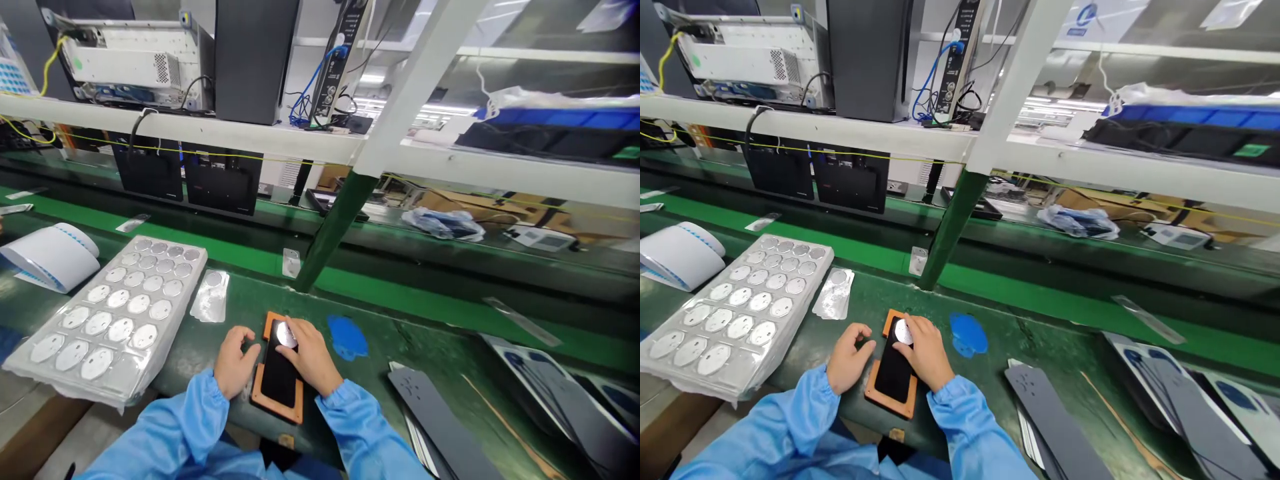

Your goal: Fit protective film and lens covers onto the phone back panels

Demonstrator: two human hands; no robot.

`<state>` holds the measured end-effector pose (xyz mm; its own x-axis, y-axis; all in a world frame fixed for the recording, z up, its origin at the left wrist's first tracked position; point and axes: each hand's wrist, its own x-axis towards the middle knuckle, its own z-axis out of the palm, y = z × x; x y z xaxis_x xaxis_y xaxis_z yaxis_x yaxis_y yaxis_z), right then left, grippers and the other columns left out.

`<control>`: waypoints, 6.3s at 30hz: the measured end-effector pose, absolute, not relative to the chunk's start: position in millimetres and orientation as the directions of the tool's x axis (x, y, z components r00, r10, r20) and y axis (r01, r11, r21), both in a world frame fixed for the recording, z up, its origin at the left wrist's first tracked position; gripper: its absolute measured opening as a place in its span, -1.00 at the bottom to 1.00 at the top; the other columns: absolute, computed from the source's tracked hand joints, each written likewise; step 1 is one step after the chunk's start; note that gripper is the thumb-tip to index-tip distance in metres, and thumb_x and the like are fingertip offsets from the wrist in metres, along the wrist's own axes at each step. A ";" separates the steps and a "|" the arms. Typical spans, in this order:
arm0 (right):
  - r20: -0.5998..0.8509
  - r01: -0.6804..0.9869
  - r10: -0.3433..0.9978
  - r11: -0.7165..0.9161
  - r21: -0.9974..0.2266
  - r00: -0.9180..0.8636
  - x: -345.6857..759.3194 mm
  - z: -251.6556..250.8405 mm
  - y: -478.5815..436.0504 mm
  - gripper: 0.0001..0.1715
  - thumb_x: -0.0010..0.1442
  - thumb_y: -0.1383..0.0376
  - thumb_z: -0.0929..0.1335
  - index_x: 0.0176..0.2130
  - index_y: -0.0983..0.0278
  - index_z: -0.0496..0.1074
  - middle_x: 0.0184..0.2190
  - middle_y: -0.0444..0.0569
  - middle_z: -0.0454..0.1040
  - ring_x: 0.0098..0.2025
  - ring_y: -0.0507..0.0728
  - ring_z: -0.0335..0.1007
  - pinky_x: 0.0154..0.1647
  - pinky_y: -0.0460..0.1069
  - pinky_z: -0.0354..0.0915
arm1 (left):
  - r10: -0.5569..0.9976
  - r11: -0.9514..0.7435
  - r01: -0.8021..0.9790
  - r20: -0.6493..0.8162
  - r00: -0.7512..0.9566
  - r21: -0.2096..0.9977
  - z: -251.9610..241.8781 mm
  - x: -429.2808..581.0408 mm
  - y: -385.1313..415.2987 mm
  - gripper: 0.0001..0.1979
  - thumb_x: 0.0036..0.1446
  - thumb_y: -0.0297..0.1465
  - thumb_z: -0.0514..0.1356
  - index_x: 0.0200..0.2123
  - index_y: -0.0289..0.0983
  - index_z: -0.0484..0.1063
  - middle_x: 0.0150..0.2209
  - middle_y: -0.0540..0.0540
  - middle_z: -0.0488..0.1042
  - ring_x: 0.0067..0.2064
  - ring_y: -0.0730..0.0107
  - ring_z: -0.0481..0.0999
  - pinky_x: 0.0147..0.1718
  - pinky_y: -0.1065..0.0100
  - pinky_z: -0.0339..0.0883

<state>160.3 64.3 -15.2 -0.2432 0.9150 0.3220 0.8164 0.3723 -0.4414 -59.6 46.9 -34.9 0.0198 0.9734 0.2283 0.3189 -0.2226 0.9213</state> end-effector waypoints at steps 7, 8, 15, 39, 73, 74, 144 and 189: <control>0.350 0.846 0.878 0.437 -0.306 -0.326 164.4 -36.6 68.5 -0.60 0.31 0.18 0.29 0.09 0.24 0.44 0.17 0.10 0.41 0.26 0.28 0.23 0.23 0.26 0.16 | 0.911 -0.409 0.458 0.379 0.160 0.790 -49.8 -44.8 48.0 -0.85 0.04 -0.51 0.15 -0.27 -0.20 0.35 -0.16 -0.13 0.45 -0.02 0.15 0.39 0.02 0.11 0.29; 0.341 0.853 0.882 0.428 -0.298 -0.324 162.8 -36.2 67.3 -0.63 0.33 0.19 0.28 0.06 0.22 0.46 0.15 0.09 0.43 0.24 0.27 0.25 0.22 0.25 0.17 | 0.906 -0.419 0.468 0.389 0.166 0.778 -49.4 -43.0 48.7 -0.84 0.05 -0.51 0.15 -0.27 -0.20 0.35 -0.15 -0.13 0.45 -0.01 0.14 0.38 0.03 0.10 0.28; 0.284 0.898 0.922 0.343 -0.275 -0.265 146.0 -21.6 45.1 -0.53 0.32 0.17 0.28 0.19 0.16 0.35 0.23 0.07 0.34 0.27 0.30 0.17 0.23 0.31 0.08 | 0.863 -0.496 0.550 0.450 0.228 0.672 -49.7 -31.9 62.1 -0.84 0.16 -0.47 0.11 -0.19 -0.20 0.39 -0.11 -0.15 0.46 0.06 0.10 0.36 0.11 0.03 0.24; 0.271 0.935 0.922 -0.324 0.143 0.278 347.0 -29.7 -56.4 -0.70 0.29 0.29 0.21 -0.32 0.30 0.48 -0.36 0.09 0.55 -0.28 0.18 0.47 -0.17 0.05 0.18 | 0.806 -0.553 0.699 0.504 0.311 0.454 -39.1 -30.9 56.0 -0.83 0.14 -0.44 0.18 -0.21 -0.17 0.53 0.00 -0.15 0.49 0.24 -0.11 0.18 0.13 -0.13 0.08; 0.365 0.818 0.868 0.462 -0.342 -0.337 133.2 30.5 -27.4 -0.74 0.32 0.31 0.24 -0.21 0.22 0.52 -0.20 0.01 0.55 -0.20 0.11 0.51 -0.14 0.00 0.44 | 0.913 0.113 0.001 -0.104 0.395 0.994 -1.4 -37.3 -3.8 -0.53 -0.02 -0.60 0.13 0.01 -0.27 0.38 -0.28 -0.06 0.60 -0.35 0.39 0.54 -0.40 0.45 0.32; 0.356 0.823 0.868 0.462 -0.329 -0.345 133.7 29.6 -26.8 -0.73 0.33 0.32 0.23 -0.22 0.23 0.52 -0.20 0.01 0.55 -0.21 0.10 0.51 -0.14 -0.01 0.43 | 0.912 0.115 0.006 -0.108 0.395 0.993 -2.0 -36.7 -3.7 -0.53 -0.02 -0.60 0.13 0.01 -0.27 0.38 -0.28 -0.06 0.60 -0.36 0.38 0.54 -0.41 0.45 0.32; 0.296 0.766 0.738 0.642 -0.028 -0.607 183.2 -18.6 45.7 -0.46 0.22 0.39 0.26 0.19 0.31 0.37 0.18 0.16 0.40 0.20 0.27 0.31 0.21 0.26 0.24 | 0.992 -0.124 0.328 0.109 0.066 0.937 -39.5 -47.6 36.7 -0.69 0.04 -0.57 0.12 -0.13 -0.20 0.35 -0.10 -0.07 0.44 -0.05 0.26 0.43 -0.04 0.23 0.31; 0.378 0.858 0.845 0.474 -0.200 -0.379 114.4 -11.8 129.1 -0.52 0.37 0.11 0.17 0.14 0.27 0.37 0.20 0.12 0.36 0.32 0.30 0.08 0.30 0.32 -0.03 | 0.911 -0.411 0.701 0.270 0.311 0.582 -29.6 -29.2 18.0 -0.88 0.08 -0.46 0.20 -0.27 -0.20 0.46 -0.10 -0.18 0.50 -0.01 -0.01 0.29 -0.08 -0.11 0.16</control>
